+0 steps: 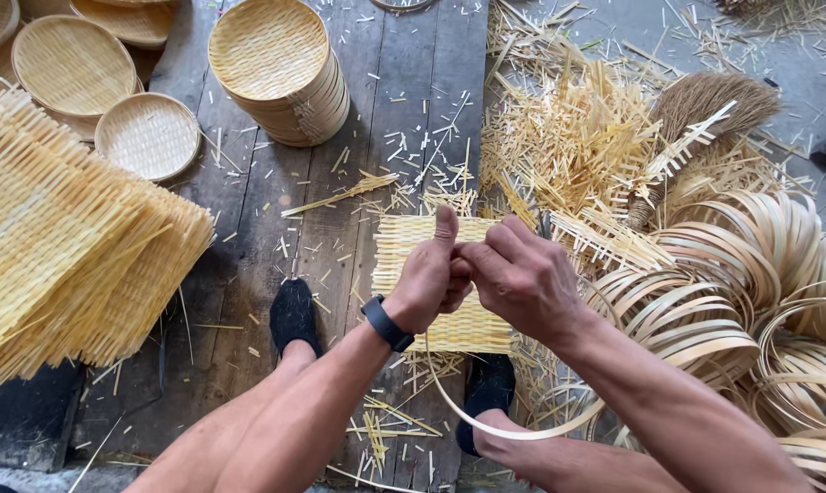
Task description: The person sits on the floor and uses shears to trim excess bamboo strips from the edge of a round woven basket. They repeatedly place a wooden block inside the basket to hold it steady, cut the protruding strips, and then stack the finished basket with others.
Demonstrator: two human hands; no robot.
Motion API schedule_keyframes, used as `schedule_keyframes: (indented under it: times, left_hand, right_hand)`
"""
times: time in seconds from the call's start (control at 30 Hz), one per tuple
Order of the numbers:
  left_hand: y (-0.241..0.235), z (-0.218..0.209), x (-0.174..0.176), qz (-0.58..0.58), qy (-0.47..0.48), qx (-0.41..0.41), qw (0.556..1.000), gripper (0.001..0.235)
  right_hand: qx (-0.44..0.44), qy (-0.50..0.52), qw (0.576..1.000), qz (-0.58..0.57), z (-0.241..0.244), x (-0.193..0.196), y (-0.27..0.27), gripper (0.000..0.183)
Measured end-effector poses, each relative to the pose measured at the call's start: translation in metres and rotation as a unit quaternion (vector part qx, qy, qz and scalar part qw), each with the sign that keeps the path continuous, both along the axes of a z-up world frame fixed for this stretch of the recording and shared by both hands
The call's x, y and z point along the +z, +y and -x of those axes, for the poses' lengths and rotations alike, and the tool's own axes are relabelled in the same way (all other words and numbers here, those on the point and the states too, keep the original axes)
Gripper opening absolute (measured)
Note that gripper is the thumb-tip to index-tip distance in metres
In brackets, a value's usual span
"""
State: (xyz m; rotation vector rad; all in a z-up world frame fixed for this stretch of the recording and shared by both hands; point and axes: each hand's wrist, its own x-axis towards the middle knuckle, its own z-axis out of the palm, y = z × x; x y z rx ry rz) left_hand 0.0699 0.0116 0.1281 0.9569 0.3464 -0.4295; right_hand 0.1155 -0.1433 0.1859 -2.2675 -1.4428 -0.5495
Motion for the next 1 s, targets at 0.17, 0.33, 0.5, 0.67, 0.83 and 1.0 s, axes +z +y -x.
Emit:
schedule_keyframes:
  times: [0.17, 0.33, 0.5, 0.67, 0.83, 1.0]
  left_hand:
    - [0.01, -0.001, -0.023, 0.072, -0.026, 0.021, 0.997, 0.067]
    - [0.044, 0.001, -0.036, 0.163, -0.168, 0.198, 0.952, 0.05]
    - [0.07, 0.0, -0.042, 0.199, -0.117, 0.244, 0.942, 0.035]
    - [0.079, -0.004, -0.05, 0.102, -0.026, 0.196, 0.975, 0.034]
    - [0.082, 0.001, -0.055, 0.146, -0.03, 0.226, 0.963, 0.041]
    - [0.081, 0.007, -0.063, 0.207, -0.007, 0.281, 0.937, 0.039]
  right_hand:
    - [0.008, 0.079, 0.997, -0.026, -0.016, -0.013, 0.003, 0.016]
    - [-0.189, 0.568, 0.767, -0.23, -0.046, -0.016, -0.037, 0.031]
    - [-0.04, 0.726, 0.479, -0.492, -0.032, -0.068, -0.052, 0.04]
    - [-0.034, 0.739, 0.442, -0.507, -0.039, -0.103, -0.058, 0.044]
    - [-0.039, 0.764, 0.421, -0.488, -0.046, -0.108, -0.055, 0.055]
    - [-0.074, 0.757, 0.454, -0.464, -0.039, -0.109, -0.054, 0.044]
